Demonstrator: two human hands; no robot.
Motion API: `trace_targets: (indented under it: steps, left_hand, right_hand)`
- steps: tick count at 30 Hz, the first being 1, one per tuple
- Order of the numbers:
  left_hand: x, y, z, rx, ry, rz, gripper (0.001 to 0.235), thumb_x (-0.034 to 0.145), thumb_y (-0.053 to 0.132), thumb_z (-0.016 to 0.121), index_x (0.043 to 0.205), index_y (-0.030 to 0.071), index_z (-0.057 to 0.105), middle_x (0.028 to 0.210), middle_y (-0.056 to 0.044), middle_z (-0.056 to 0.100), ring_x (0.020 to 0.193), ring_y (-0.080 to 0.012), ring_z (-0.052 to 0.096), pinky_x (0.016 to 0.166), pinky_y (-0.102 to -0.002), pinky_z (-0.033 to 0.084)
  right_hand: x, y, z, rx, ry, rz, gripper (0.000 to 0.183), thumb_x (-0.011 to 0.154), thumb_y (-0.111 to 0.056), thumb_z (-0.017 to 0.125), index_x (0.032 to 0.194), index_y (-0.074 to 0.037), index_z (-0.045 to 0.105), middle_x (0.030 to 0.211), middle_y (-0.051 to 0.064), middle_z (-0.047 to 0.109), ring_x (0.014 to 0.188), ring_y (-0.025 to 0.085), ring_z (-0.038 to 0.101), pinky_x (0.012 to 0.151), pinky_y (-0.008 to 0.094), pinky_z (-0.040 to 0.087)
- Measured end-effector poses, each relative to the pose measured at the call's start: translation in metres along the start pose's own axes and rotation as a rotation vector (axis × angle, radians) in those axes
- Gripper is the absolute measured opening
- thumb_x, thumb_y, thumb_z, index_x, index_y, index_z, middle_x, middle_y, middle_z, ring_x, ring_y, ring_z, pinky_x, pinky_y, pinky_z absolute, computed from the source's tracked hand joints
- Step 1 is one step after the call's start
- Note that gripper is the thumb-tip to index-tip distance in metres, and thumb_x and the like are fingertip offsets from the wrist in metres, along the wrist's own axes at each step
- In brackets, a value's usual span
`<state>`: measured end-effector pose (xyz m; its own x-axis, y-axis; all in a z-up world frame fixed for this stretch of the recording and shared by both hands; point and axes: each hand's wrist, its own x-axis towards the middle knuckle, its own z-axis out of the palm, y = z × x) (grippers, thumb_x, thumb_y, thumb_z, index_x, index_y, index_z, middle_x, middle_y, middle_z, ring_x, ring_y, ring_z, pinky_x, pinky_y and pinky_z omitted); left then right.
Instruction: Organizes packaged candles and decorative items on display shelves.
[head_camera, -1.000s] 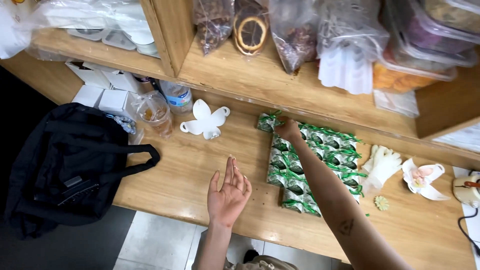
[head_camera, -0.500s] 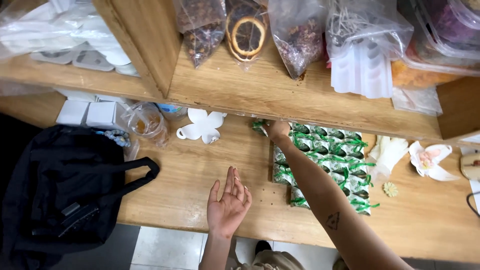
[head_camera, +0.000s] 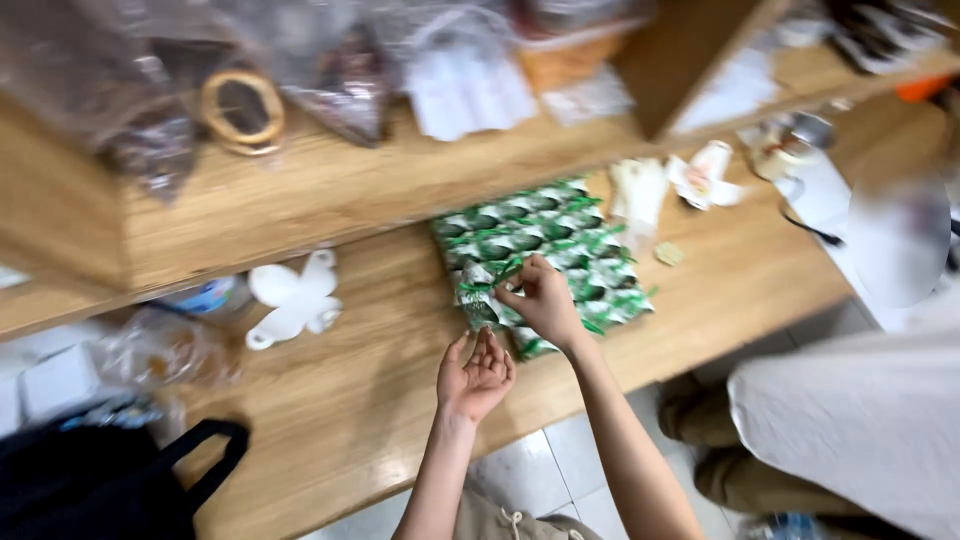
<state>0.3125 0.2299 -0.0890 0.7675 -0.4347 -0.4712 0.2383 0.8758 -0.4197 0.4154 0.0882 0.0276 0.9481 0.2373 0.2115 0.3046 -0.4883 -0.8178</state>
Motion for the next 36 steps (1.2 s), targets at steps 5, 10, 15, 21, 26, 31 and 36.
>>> trace_targets:
  steps: [5,10,15,21,26,31,36]
  left_hand:
    - [0.024,-0.096,-0.032,0.262,0.246,-0.22,0.032,0.093,0.041,0.065,0.113,0.016,0.067,0.111,0.002,0.068,0.105,-0.0119,0.061,0.093,-0.038,0.043]
    - [0.011,-0.226,-0.087,0.451,0.228,-0.473,0.033,0.093,0.04,0.064,0.116,0.017,0.065,0.118,-0.004,0.066,0.112,-0.0167,0.06,0.095,-0.042,0.046]
    - [-0.029,-0.354,-0.16,0.521,0.223,-0.749,0.031,0.095,0.04,0.064,0.118,0.019,0.065,0.123,-0.001,0.066,0.118,-0.0177,0.06,0.101,-0.042,0.046]
    - [-0.104,-0.517,-0.204,0.73,0.227,-1.003,0.038,0.094,0.041,0.06,0.124,0.017,0.065,0.13,-0.002,0.064,0.126,-0.02,0.056,0.103,-0.042,0.044]
    - [-0.123,-0.616,-0.279,0.861,0.294,-1.232,0.041,0.096,0.042,0.058,0.127,0.017,0.061,0.133,-0.002,0.063,0.129,-0.022,0.054,0.103,-0.042,0.043]
    - [-0.111,-0.721,-0.378,0.915,0.438,-1.44,0.04,0.095,0.043,0.057,0.124,0.016,0.061,0.132,-0.003,0.064,0.129,-0.0234,0.055,0.102,-0.043,0.044]
    - [-0.101,-0.856,-0.462,0.948,0.522,-1.562,0.039,0.096,0.042,0.056,0.122,0.014,0.061,0.131,-0.003,0.065,0.129,-0.0239,0.055,0.101,-0.044,0.045]
  right_hand:
    - [-0.122,-0.012,-0.116,0.119,0.186,0.166,0.025,0.082,-0.018,0.085,0.079,0.0,0.068,0.084,0.0,0.047,0.066,0.008,0.042,0.057,0.027,0.037]
    - [-0.278,-0.005,-0.208,0.171,0.489,0.341,0.019,0.086,-0.013,0.082,0.077,-0.001,0.07,0.084,-0.002,0.05,0.069,0.006,0.044,0.059,0.025,0.037]
    - [-0.442,0.001,-0.279,0.103,0.813,0.471,0.015,0.085,-0.012,0.083,0.082,-0.001,0.073,0.083,-0.003,0.053,0.068,0.005,0.046,0.058,0.024,0.038]
    - [-0.614,-0.01,-0.35,0.083,1.168,0.537,0.013,0.086,-0.011,0.082,0.086,0.001,0.076,0.084,-0.003,0.056,0.067,0.003,0.047,0.057,0.023,0.038]
    - [-0.731,-0.003,-0.381,0.046,1.458,0.634,0.013,0.086,-0.01,0.081,0.09,0.002,0.077,0.085,-0.002,0.058,0.064,0.003,0.049,0.055,0.022,0.038]
    - [-0.845,0.032,-0.43,0.001,1.616,0.694,0.013,0.088,-0.008,0.078,0.096,0.002,0.076,0.088,0.0,0.065,0.065,0.003,0.054,0.056,0.021,0.041]
    - [-0.954,0.079,-0.503,-0.11,1.701,0.782,0.012,0.088,-0.005,0.077,0.098,0.002,0.077,0.086,0.0,0.063,0.066,0.004,0.052,0.058,0.021,0.042]
